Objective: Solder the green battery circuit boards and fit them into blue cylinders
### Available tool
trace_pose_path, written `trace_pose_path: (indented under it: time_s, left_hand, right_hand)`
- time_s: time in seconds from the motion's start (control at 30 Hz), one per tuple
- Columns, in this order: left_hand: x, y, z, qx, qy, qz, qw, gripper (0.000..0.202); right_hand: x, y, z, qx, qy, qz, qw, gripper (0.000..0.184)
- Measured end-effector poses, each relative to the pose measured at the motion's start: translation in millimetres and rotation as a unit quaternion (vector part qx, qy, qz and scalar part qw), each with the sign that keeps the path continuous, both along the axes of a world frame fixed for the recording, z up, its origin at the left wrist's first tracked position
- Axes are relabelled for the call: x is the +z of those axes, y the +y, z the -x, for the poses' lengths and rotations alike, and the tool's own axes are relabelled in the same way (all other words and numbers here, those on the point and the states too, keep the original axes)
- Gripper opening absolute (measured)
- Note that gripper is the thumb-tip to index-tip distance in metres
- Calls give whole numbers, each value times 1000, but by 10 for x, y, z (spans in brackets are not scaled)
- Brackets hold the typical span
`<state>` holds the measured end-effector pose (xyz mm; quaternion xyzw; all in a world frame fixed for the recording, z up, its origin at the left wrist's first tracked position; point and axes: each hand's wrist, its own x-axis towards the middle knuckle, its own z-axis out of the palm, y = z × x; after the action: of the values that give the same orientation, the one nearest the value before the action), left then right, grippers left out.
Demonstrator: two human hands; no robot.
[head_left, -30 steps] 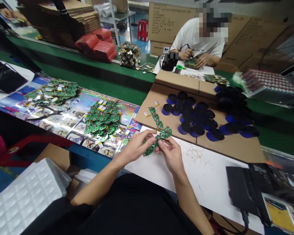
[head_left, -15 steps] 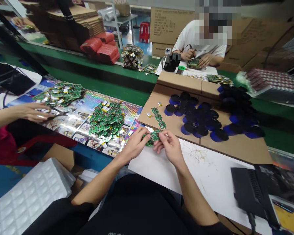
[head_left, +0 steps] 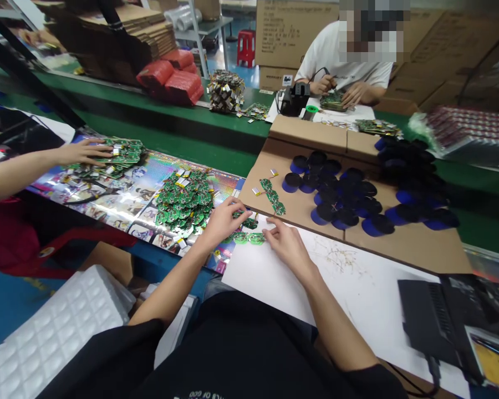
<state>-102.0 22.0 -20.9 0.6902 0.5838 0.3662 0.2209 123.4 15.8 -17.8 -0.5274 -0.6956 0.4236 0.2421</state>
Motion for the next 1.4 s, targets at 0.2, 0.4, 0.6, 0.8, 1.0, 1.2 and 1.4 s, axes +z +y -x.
trace_pose_path:
  time_s: [0.2, 0.4, 0.6, 0.8, 1.0, 1.2, 1.4]
  left_hand:
    - [-88, 54, 15, 23, 138, -82, 987, 22]
    - [-16, -212, 31, 65, 91, -185, 976, 18]
    - [136, -668, -359, -88, 75, -61, 991, 24]
    - [81, -519, -522, -33, -162, 87, 982, 42]
    - [24, -308, -355, 8, -283, 125, 951, 42]
    - [-167, -271, -252, 83, -85, 70, 990, 28]
    - [-262, -163, -248, 62, 126, -62, 988, 21]
  right_hand:
    - [9, -279, 145, 70, -266, -99, 956, 28]
    - [19, -234, 28, 84, -173, -61, 979, 16]
    - [207, -99, -271, 79, 155, 158, 972, 26]
    - [159, -108, -119, 17, 317, 212, 924, 44]
    - [22, 32, 36, 3, 308, 165, 937, 40]
    - [203, 383, -46, -39, -2, -181, 983, 21]
    - [165, 561, 52, -99, -223, -134, 960, 27]
